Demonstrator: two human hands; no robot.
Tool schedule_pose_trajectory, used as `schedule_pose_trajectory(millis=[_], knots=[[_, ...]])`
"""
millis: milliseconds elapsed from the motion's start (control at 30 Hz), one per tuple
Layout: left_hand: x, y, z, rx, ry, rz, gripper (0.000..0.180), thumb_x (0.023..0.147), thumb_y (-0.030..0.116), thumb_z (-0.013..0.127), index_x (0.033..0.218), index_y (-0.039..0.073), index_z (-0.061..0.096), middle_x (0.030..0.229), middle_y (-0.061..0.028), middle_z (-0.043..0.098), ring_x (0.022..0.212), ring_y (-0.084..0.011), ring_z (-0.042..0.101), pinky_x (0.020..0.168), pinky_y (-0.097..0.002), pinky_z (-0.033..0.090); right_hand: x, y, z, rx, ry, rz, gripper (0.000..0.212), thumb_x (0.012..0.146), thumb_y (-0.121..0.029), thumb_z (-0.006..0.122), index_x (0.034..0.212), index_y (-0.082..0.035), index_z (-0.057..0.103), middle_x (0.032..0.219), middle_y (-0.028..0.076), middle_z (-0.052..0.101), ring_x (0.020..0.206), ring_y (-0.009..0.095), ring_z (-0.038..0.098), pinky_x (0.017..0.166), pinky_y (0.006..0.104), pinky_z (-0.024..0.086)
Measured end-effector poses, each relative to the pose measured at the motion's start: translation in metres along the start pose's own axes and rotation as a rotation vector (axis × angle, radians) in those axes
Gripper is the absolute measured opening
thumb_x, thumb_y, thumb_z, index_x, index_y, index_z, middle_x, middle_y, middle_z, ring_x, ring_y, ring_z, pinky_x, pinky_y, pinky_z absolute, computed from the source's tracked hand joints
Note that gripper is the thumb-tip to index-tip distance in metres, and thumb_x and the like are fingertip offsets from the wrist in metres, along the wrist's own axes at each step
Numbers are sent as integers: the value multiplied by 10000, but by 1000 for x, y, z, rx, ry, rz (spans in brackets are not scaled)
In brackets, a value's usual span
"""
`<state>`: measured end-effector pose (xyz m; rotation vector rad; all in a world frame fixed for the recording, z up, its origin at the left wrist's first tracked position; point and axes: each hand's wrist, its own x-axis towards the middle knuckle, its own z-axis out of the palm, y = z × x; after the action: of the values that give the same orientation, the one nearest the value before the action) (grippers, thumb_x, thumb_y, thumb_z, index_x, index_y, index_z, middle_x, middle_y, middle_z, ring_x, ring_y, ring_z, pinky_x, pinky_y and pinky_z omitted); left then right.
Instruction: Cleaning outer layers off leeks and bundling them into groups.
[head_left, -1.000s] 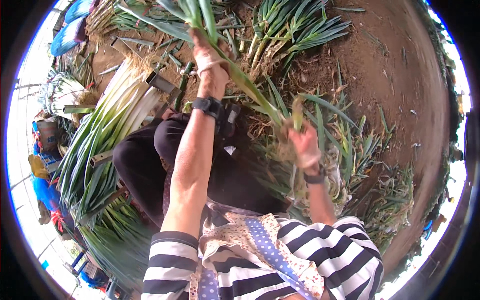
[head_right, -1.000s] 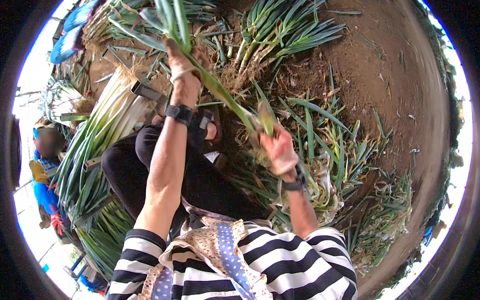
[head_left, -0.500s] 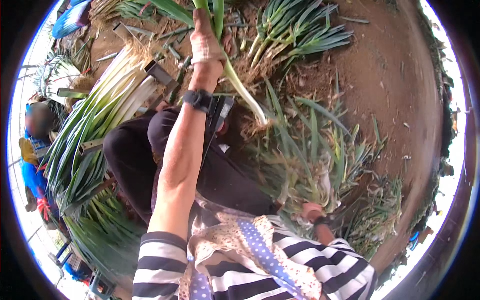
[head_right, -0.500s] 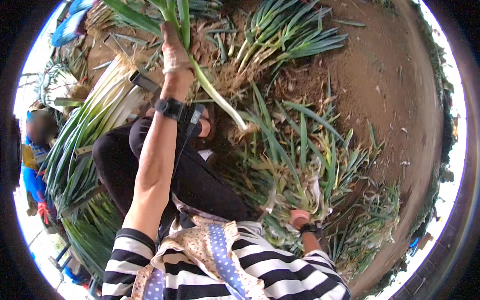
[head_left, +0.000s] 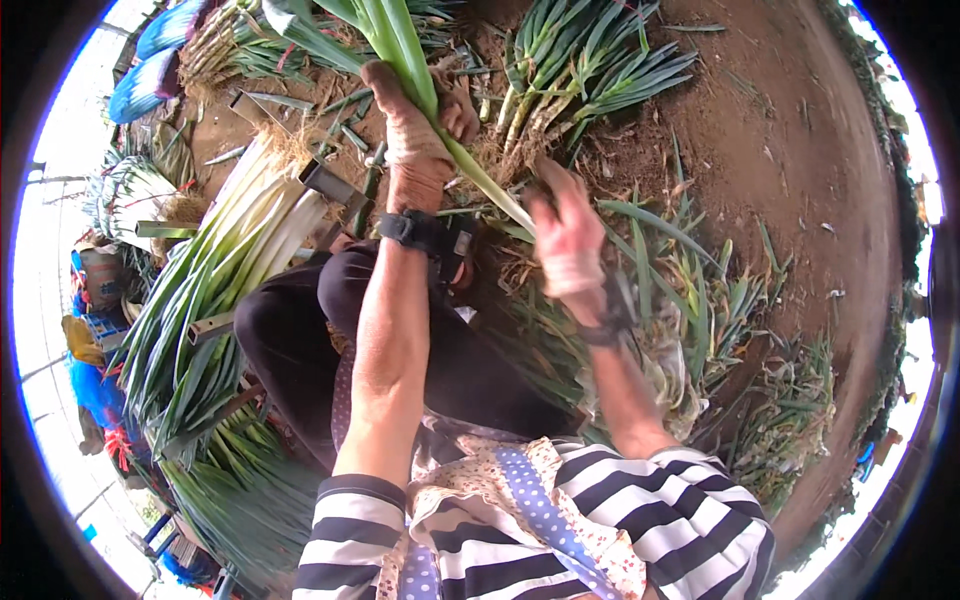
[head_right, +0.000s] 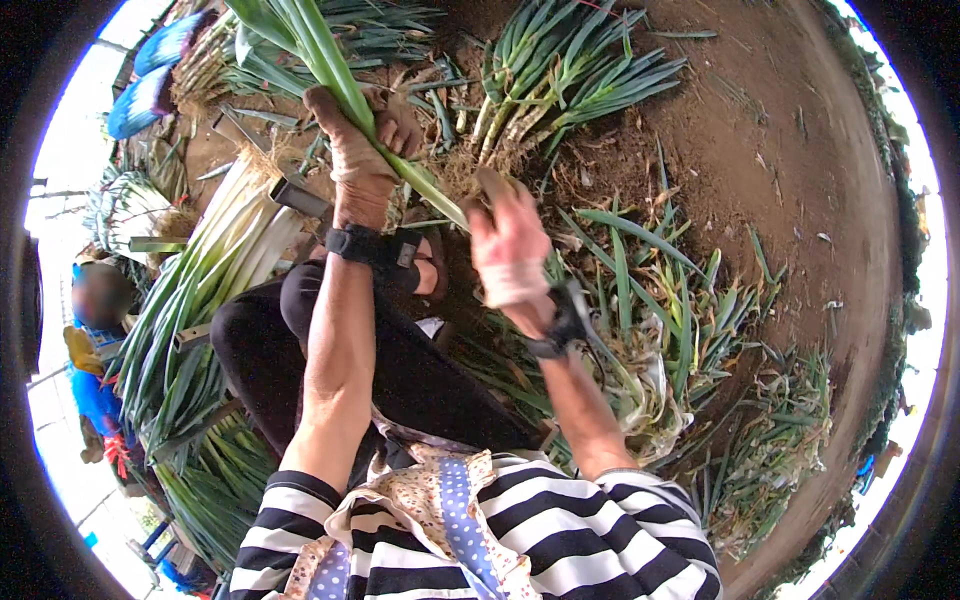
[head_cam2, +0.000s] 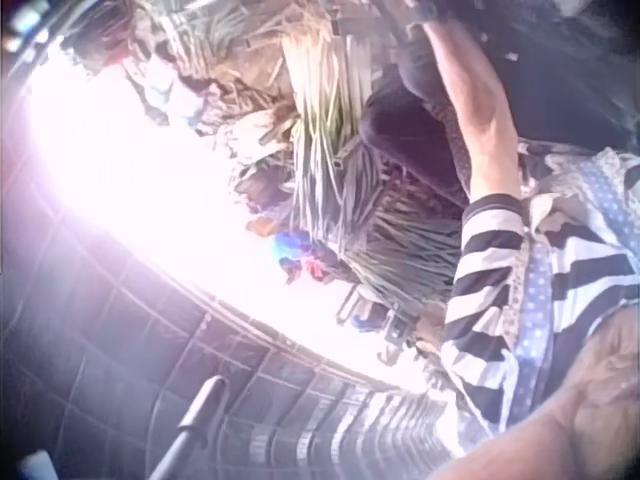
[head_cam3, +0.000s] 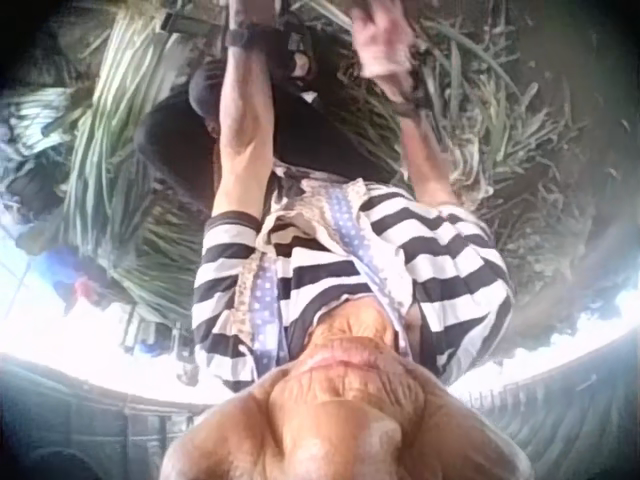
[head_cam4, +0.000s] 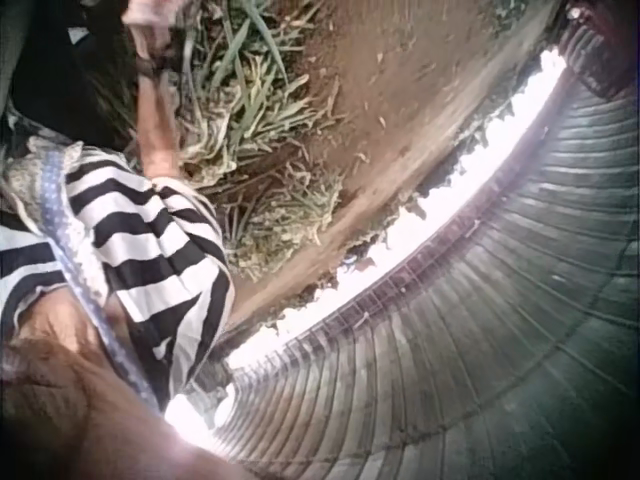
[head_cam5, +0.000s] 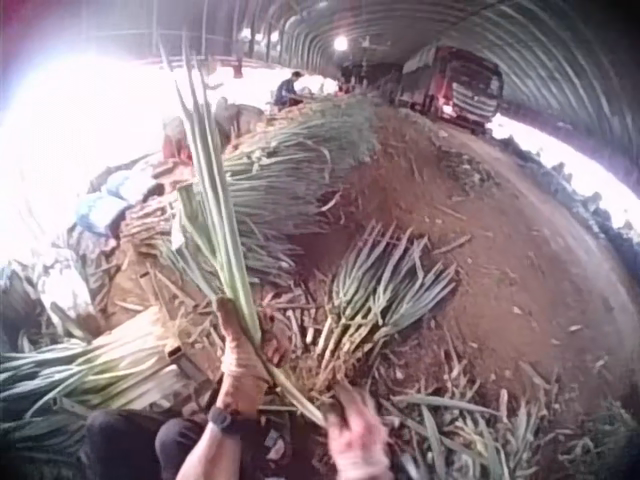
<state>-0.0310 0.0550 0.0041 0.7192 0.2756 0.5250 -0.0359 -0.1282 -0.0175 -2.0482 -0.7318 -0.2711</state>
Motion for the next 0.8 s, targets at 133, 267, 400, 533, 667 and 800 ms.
schedule_pose_trajectory(millis=[133,267,400,533,667,800], knots=[[-4,1,2,-117,-35,-32,709,644,825,392,634,118,456,404,4,322,311,-135,283,319,-263,222,27,-7,71,-86,-180,251,334,793,-31,537,1114,-117,507,969,125,582,905,279,578,791,346,506],[-6,9,3,-194,-111,-81,705,673,819,347,592,127,451,380,2,310,294,-129,274,291,-263,220,53,15,86,-79,-451,518,291,802,-145,501,1090,-126,539,1051,132,594,969,309,570,839,409,450],[-1,1,-5,-400,-395,-62,632,771,736,321,678,154,550,390,31,326,292,-98,248,284,-238,189,27,88,82,-251,-647,436,296,816,-219,521,1105,-163,555,993,142,618,882,300,605,773,386,474],[2,9,-16,-411,-381,-23,621,784,720,329,705,136,528,408,25,343,300,-95,265,282,-236,184,13,78,38,294,-543,641,208,904,-192,486,1067,-116,591,867,31,601,722,129,569,655,244,473],[-2,11,-11,-315,-223,-29,679,697,800,338,589,140,457,369,10,304,283,-126,250,293,-257,162,14,6,-6,527,-517,299,330,867,-229,547,1160,-80,528,1067,134,602,905,247,607,784,312,505],[0,-6,0,-245,-32,-23,665,698,792,369,647,136,468,402,1,327,315,-132,291,312,-265,208,-1,17,41,-193,-301,-229,490,810,-250,585,1247,-127,400,1004,182,558,782,327,603,645,414,512]])
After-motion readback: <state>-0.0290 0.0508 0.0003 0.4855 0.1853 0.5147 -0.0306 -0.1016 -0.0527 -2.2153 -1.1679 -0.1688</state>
